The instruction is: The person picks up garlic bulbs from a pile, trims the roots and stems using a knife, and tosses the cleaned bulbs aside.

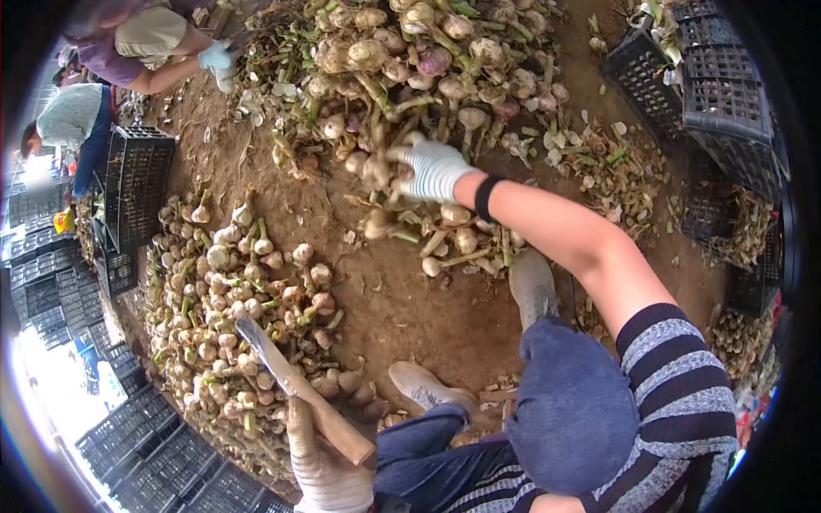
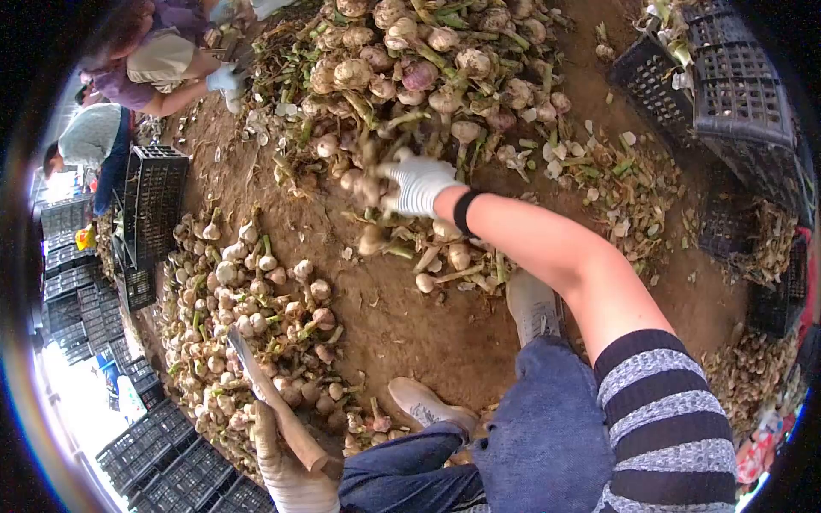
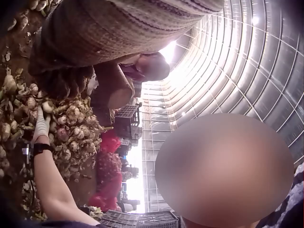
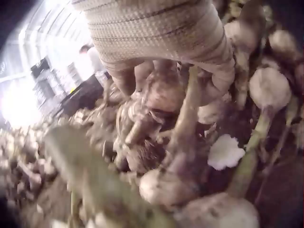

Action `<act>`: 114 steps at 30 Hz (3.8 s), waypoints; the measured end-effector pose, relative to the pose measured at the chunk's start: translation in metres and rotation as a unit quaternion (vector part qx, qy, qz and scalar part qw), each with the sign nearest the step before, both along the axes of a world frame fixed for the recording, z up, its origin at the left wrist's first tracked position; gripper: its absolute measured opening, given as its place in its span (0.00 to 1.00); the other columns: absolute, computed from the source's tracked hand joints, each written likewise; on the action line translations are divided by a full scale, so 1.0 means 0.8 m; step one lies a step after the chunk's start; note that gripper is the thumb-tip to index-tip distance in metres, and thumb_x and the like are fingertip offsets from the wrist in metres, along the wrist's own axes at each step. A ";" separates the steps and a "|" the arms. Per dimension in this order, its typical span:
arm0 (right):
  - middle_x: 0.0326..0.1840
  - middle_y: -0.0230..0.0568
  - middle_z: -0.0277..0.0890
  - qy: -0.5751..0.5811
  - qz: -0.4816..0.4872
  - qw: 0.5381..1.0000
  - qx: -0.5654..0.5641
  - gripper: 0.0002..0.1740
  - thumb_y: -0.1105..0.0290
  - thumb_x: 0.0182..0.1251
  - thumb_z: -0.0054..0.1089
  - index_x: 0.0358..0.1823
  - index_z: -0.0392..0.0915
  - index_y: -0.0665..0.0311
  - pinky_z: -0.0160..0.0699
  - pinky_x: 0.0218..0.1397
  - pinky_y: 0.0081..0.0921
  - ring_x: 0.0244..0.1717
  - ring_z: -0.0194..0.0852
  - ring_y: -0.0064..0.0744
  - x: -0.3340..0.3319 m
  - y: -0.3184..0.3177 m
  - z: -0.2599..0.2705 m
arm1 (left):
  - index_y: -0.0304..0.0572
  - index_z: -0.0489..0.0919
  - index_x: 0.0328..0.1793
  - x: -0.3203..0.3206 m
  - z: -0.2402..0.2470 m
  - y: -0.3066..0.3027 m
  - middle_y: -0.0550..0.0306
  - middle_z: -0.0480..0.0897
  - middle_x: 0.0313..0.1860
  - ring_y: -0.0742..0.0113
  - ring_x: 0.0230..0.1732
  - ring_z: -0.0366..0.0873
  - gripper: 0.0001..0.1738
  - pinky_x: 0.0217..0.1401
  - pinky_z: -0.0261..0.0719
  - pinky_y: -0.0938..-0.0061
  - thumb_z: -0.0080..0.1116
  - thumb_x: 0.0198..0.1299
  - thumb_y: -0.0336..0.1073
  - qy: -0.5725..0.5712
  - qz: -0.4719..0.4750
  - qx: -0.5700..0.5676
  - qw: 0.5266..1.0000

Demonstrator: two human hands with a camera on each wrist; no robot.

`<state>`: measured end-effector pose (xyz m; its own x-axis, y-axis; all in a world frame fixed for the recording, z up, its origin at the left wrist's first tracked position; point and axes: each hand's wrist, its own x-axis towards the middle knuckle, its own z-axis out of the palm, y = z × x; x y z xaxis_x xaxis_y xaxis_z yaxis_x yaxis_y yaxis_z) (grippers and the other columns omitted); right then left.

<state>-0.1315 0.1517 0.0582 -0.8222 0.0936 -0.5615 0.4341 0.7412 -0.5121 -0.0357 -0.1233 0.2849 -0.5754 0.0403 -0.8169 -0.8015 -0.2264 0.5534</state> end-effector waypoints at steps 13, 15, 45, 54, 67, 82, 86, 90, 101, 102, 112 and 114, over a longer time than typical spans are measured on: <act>0.54 0.54 0.72 0.310 -0.448 0.838 0.022 0.36 0.43 0.58 0.58 0.61 0.69 0.60 0.66 0.64 0.45 0.58 0.69 0.45 0.066 0.255 -0.042 | 0.40 0.73 0.55 0.007 -0.001 -0.020 0.50 0.78 0.48 0.58 0.47 0.75 0.31 0.52 0.74 0.60 0.54 0.61 0.60 0.016 0.023 0.036 0.999; 0.70 0.53 0.61 0.221 -0.398 0.889 -0.048 0.48 0.32 0.58 0.50 0.72 0.56 0.55 0.53 0.72 0.48 0.71 0.55 0.49 0.055 0.288 -0.077 | 0.38 0.73 0.53 0.004 0.001 -0.018 0.49 0.76 0.51 0.55 0.49 0.73 0.28 0.54 0.71 0.61 0.55 0.62 0.56 -0.010 0.032 0.067 0.997; 0.70 0.52 0.58 0.055 -0.093 0.986 0.127 0.31 0.42 0.61 0.49 0.63 0.70 0.47 0.63 0.65 0.54 0.69 0.54 0.57 0.090 0.057 -0.015 | 0.41 0.73 0.57 0.032 0.017 0.001 0.52 0.79 0.49 0.56 0.49 0.77 0.27 0.52 0.76 0.62 0.55 0.62 0.53 0.010 -0.018 0.065 0.998; 0.38 0.45 0.81 0.138 -0.182 0.973 0.036 0.18 0.56 0.61 0.50 0.44 0.81 0.57 0.77 0.49 0.41 0.37 0.78 0.47 0.211 0.035 -0.015 | 0.40 0.72 0.55 0.065 0.023 -0.005 0.52 0.79 0.46 0.61 0.43 0.76 0.33 0.51 0.77 0.60 0.52 0.60 0.63 0.043 0.036 -0.113 0.992; 0.45 0.53 0.76 0.249 -0.114 0.932 0.236 0.16 0.70 0.58 0.57 0.48 0.75 0.65 0.75 0.53 0.40 0.45 0.76 0.52 0.232 0.114 -0.086 | 0.42 0.71 0.59 0.060 0.038 -0.021 0.54 0.78 0.48 0.62 0.46 0.76 0.30 0.50 0.77 0.64 0.53 0.62 0.58 0.039 -0.006 -0.006 0.999; 0.41 0.46 0.79 0.817 -0.205 0.518 0.146 0.09 0.75 0.65 0.54 0.46 0.75 0.69 0.77 0.32 0.18 0.29 0.75 0.23 0.355 0.108 0.360 | 0.44 0.70 0.64 0.109 0.077 -0.039 0.57 0.77 0.51 0.63 0.50 0.75 0.28 0.50 0.77 0.68 0.54 0.64 0.51 0.120 -0.026 0.111 0.986; 0.42 0.41 0.78 0.803 -0.230 0.447 0.320 0.15 0.69 0.69 0.52 0.52 0.73 0.70 0.77 0.45 0.21 0.37 0.75 0.26 0.387 0.217 0.452 | 0.44 0.69 0.66 0.124 0.097 -0.042 0.57 0.77 0.52 0.64 0.50 0.75 0.28 0.50 0.77 0.69 0.54 0.64 0.50 0.146 -0.052 0.168 0.974; 0.50 0.35 0.78 0.649 -0.367 0.626 0.228 0.15 0.65 0.69 0.55 0.55 0.75 0.61 0.71 0.55 0.21 0.53 0.72 0.23 0.420 0.290 0.431 | 0.50 0.67 0.70 0.141 0.101 -0.060 0.63 0.77 0.51 0.69 0.45 0.75 0.28 0.43 0.77 0.79 0.54 0.65 0.47 0.197 -0.075 0.118 0.970; 0.48 0.51 0.78 -0.190 -0.081 0.973 -0.106 0.21 0.54 0.66 0.53 0.49 0.76 0.65 0.74 0.52 0.37 0.50 0.75 0.45 0.680 0.004 0.063 | 0.42 0.69 0.65 0.165 0.090 -0.145 0.58 0.79 0.52 0.69 0.51 0.77 0.26 0.56 0.76 0.71 0.54 0.64 0.45 0.227 0.030 0.176 0.957; 0.48 0.51 0.78 -0.167 -0.110 0.974 -0.108 0.21 0.54 0.66 0.53 0.49 0.76 0.65 0.74 0.52 0.37 0.50 0.75 0.45 0.673 -0.005 0.053 | 0.43 0.70 0.65 0.165 0.090 -0.151 0.58 0.79 0.51 0.68 0.50 0.78 0.25 0.54 0.77 0.70 0.54 0.64 0.46 0.220 0.022 0.170 0.960; 0.49 0.49 0.78 -0.081 -0.161 0.979 -0.092 0.21 0.54 0.66 0.53 0.50 0.76 0.64 0.73 0.52 0.36 0.50 0.75 0.42 0.588 0.022 0.004 | 0.49 0.67 0.68 0.156 0.128 -0.110 0.61 0.78 0.47 0.68 0.45 0.72 0.24 0.53 0.70 0.72 0.50 0.68 0.43 0.217 0.025 0.182 0.959; 0.49 0.48 0.78 -0.082 -0.160 0.980 -0.091 0.21 0.54 0.66 0.53 0.50 0.76 0.64 0.73 0.52 0.36 0.50 0.75 0.42 0.582 0.031 0.003 | 0.50 0.65 0.70 0.153 0.130 -0.090 0.59 0.78 0.46 0.66 0.45 0.72 0.26 0.52 0.71 0.69 0.51 0.67 0.44 0.229 0.062 0.153 0.959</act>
<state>0.3342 0.1761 0.0608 -0.6648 0.2171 -0.7148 0.7163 0.4569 -0.5274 0.0864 -0.1951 0.3891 -0.8875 0.1459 -0.4371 -0.4456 -0.5132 0.7335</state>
